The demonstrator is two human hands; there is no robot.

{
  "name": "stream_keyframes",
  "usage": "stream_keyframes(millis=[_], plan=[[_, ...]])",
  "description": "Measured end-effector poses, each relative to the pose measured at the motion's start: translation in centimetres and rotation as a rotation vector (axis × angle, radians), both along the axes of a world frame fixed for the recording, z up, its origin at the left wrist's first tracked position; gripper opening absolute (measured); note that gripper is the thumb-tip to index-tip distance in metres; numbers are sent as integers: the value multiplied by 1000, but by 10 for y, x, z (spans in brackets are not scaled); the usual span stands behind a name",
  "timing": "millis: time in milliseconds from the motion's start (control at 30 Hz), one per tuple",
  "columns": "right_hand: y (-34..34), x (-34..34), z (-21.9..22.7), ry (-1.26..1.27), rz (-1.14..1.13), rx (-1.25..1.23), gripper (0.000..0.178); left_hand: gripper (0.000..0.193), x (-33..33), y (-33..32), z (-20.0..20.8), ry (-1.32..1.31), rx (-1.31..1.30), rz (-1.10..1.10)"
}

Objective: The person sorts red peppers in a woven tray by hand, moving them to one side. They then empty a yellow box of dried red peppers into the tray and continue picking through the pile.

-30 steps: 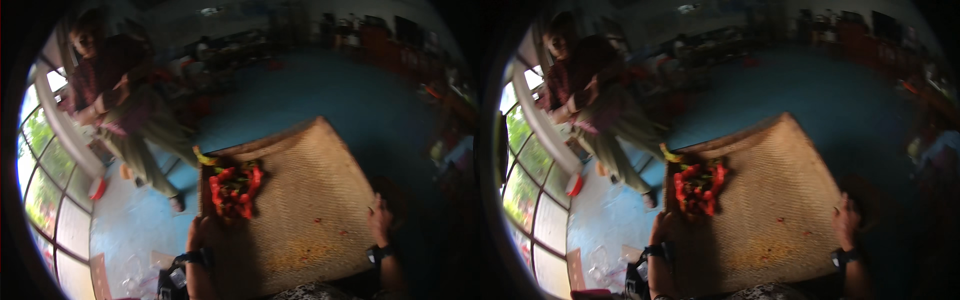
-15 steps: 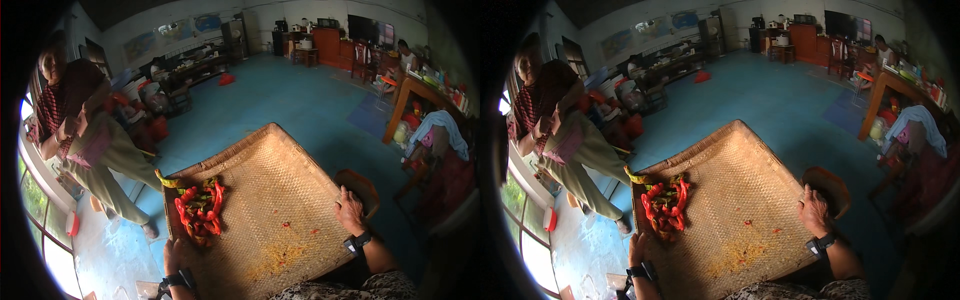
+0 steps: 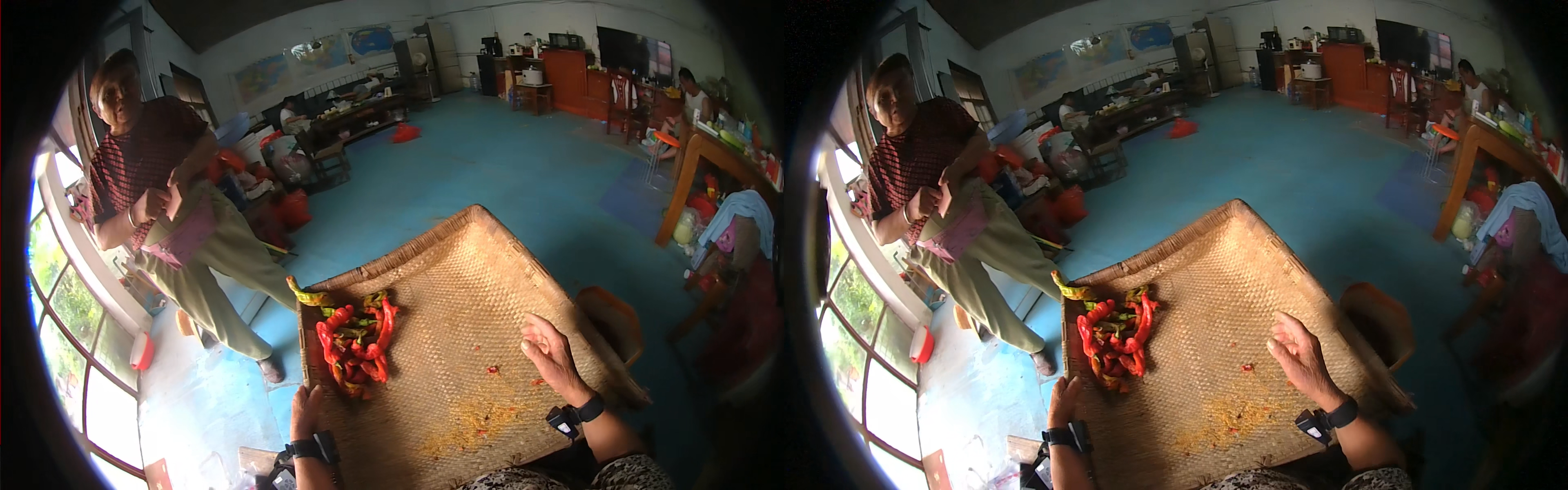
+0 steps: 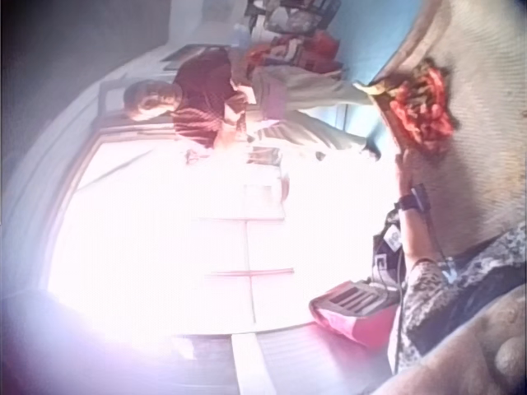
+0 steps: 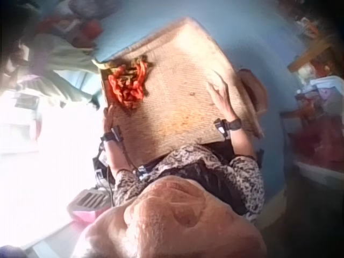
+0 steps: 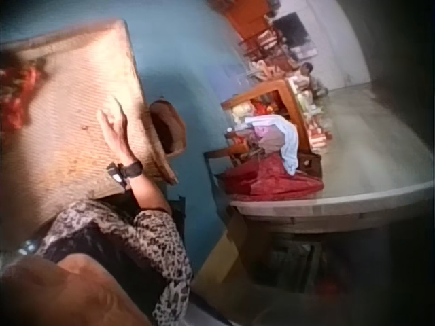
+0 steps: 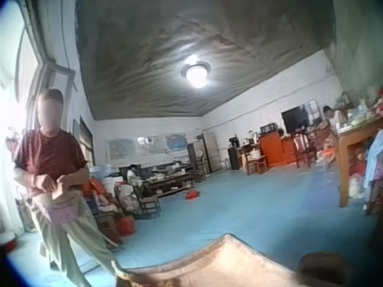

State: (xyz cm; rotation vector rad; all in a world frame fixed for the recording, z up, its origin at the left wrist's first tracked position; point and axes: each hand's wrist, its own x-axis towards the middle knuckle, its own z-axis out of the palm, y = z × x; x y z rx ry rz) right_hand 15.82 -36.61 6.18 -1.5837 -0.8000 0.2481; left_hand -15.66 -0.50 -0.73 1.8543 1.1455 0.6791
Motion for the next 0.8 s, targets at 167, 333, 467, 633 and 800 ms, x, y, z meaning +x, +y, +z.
stream_keyframes(millis=[167, 333, 467, 633, 800], plan=[[31, 9, 23, 360, 210, 201, 54, 39, 4, -7, 4, 319, 315, -12], [40, 20, 8, 595, 406, 302, 49, 45, 9, -10, 9, 599, 381, 42], [45, 28, -46, 858, 331, 396, 42, 53, 11, -2, -4, 600, 365, 121], [45, 39, -68, 914, 305, 506, 39, 47, 14, -5, 0, 439, 276, 129], [41, 30, -62, 839, 350, 567, 50, 44, 10, -9, 13, 330, 260, 89]])
